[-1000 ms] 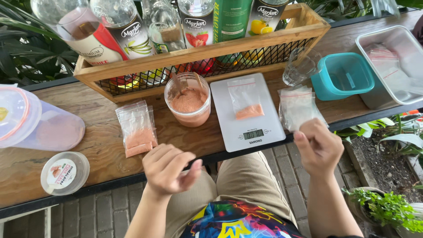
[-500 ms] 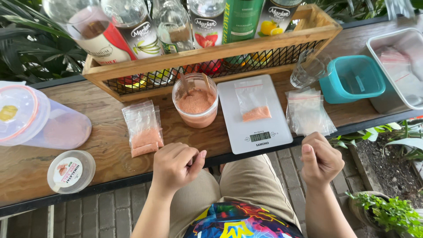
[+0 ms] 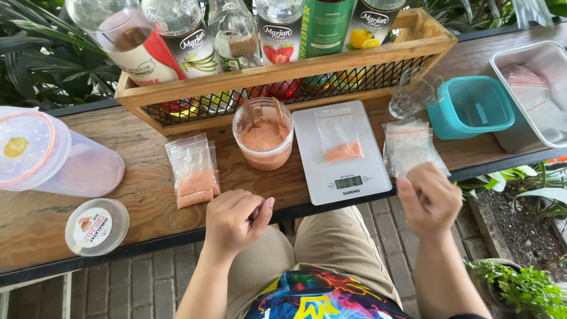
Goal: The person scoops pink powder from a jar into small plastic bags using a spoon. They place the filled bags on a digital scale to measure the weight, then seal the bags and set them aside. The process is repeated for multiple bags.
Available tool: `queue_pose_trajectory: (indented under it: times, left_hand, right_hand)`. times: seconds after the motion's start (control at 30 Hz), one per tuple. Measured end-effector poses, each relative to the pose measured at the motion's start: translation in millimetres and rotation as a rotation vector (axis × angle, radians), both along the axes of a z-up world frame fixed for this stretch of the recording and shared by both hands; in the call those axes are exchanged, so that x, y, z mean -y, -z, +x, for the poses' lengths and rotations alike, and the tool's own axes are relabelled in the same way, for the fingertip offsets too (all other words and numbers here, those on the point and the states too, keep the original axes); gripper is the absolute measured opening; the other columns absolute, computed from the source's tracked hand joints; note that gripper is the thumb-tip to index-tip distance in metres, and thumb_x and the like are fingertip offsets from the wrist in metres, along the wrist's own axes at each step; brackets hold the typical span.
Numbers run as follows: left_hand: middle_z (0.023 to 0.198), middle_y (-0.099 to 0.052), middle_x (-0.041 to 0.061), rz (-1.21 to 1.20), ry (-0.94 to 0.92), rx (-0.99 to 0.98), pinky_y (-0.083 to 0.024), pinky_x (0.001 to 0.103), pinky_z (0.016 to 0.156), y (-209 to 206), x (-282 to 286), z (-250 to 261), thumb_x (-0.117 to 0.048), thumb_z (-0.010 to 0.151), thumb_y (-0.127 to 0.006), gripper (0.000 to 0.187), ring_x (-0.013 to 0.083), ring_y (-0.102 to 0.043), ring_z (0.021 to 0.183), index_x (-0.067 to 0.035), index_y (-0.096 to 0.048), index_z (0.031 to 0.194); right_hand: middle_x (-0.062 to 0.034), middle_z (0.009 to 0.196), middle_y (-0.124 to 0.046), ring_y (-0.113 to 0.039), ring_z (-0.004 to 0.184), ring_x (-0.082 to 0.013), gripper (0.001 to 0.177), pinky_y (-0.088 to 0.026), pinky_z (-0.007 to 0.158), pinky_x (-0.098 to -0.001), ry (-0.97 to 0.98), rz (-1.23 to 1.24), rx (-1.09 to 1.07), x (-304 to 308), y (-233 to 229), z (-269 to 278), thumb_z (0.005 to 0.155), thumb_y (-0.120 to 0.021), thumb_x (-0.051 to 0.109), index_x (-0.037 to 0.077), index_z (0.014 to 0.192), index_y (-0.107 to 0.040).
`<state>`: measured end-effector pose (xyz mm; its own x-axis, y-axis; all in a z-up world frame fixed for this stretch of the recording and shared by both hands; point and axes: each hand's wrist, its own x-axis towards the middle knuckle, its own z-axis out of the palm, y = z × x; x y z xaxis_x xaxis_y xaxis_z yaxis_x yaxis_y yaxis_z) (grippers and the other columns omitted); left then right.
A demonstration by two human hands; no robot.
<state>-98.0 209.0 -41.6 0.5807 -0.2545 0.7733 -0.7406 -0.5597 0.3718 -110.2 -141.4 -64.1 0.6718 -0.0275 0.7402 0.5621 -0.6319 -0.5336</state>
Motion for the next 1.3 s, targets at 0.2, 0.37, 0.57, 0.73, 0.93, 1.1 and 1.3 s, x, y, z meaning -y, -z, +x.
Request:
queue_pose_trajectory:
  times: [0.2, 0.37, 0.57, 0.73, 0.93, 1.1, 1.3]
  left_hand:
    - [0.048, -0.041, -0.002, 0.025, -0.010, 0.021, -0.048, 0.026, 0.046, 7.4, -0.2, -0.3, -0.019, 0.093, -0.064, 0.031, 0.0172, -0.049, 0.040, -0.016, -0.057, 0.063]
    - [0.049, -0.042, -0.002, 0.042, -0.023, 0.027, -0.047, 0.026, 0.045, 9.5, -1.1, -1.0, -0.021, 0.092, -0.064, 0.031, 0.0169, -0.049, 0.041, -0.016, -0.056, 0.063]
    - [0.049, -0.042, -0.002, 0.042, -0.026, 0.033, -0.047, 0.026, 0.045, 7.1, -1.6, -2.0, -0.020, 0.093, -0.063, 0.031, 0.0168, -0.049, 0.041, -0.016, -0.056, 0.063]
    - [0.049, -0.042, -0.003, 0.017, -0.020, 0.032, -0.047, 0.026, 0.044, 5.6, -1.4, -1.4, -0.019, 0.093, -0.063, 0.031, 0.0166, -0.049, 0.040, -0.016, -0.056, 0.063]
    - [0.050, -0.042, -0.002, 0.039, -0.023, 0.040, -0.047, 0.025, 0.046, 5.5, -2.3, -2.2, -0.019, 0.093, -0.063, 0.030, 0.0165, -0.050, 0.041, -0.016, -0.057, 0.064]
    - [0.050, -0.043, -0.001, 0.039, -0.027, 0.042, -0.048, 0.026, 0.046, 4.4, -1.9, -2.2, -0.021, 0.093, -0.063, 0.029, 0.0174, -0.051, 0.042, -0.015, -0.058, 0.065]
    - [0.049, -0.041, -0.002, 0.025, -0.014, 0.039, -0.047, 0.026, 0.045, 3.4, -2.5, -2.6, -0.020, 0.093, -0.063, 0.030, 0.0176, -0.049, 0.041, -0.015, -0.057, 0.064]
  right_hand:
    - [-0.0175, 0.083, -0.066, -0.064, 0.085, -0.0404, 0.009, -0.054, 0.078, -0.0479, -0.164, -0.460, -0.125, -14.4, -77.2, 62.5, 0.095, -0.071, 0.007, -0.001, 0.096, -0.068]
    - [-0.0231, 0.097, -0.067, -0.063, 0.094, -0.0438, 0.025, -0.053, 0.085, -0.0491, -0.255, -0.624, -0.210, -26.8, -80.3, 111.3, 0.096, -0.066, 0.018, -0.004, 0.107, -0.067]
    - [-0.0220, 0.111, -0.070, -0.062, 0.104, -0.0452, 0.036, -0.051, 0.090, -0.0504, -0.310, -0.703, -0.299, -38.7, -61.8, 136.1, 0.095, -0.066, 0.027, 0.003, 0.122, -0.067]
    - [-0.0218, 0.110, -0.071, -0.061, 0.106, -0.0462, 0.038, -0.050, 0.092, -0.0518, -0.326, -0.691, -0.314, -37.2, -52.8, 146.8, 0.091, -0.071, 0.020, 0.003, 0.124, -0.068]
    - [-0.0150, 0.099, -0.070, -0.061, 0.103, -0.0412, 0.038, -0.052, 0.090, -0.0483, -0.329, -0.675, -0.353, -35.4, -43.7, 153.3, 0.084, -0.078, 0.018, 0.008, 0.119, -0.069]
    - [-0.0108, 0.090, -0.068, -0.061, 0.099, -0.0396, 0.036, -0.052, 0.088, -0.0478, -0.334, -0.622, -0.421, -29.8, -32.4, 160.3, 0.082, -0.079, 0.012, 0.007, 0.116, -0.068]
    - [-0.0104, 0.087, -0.066, -0.063, 0.096, -0.0370, 0.017, -0.053, 0.086, -0.0454, -0.296, -0.624, -0.380, -27.6, -39.5, 152.3, 0.090, -0.074, 0.011, 0.005, 0.104, -0.068]
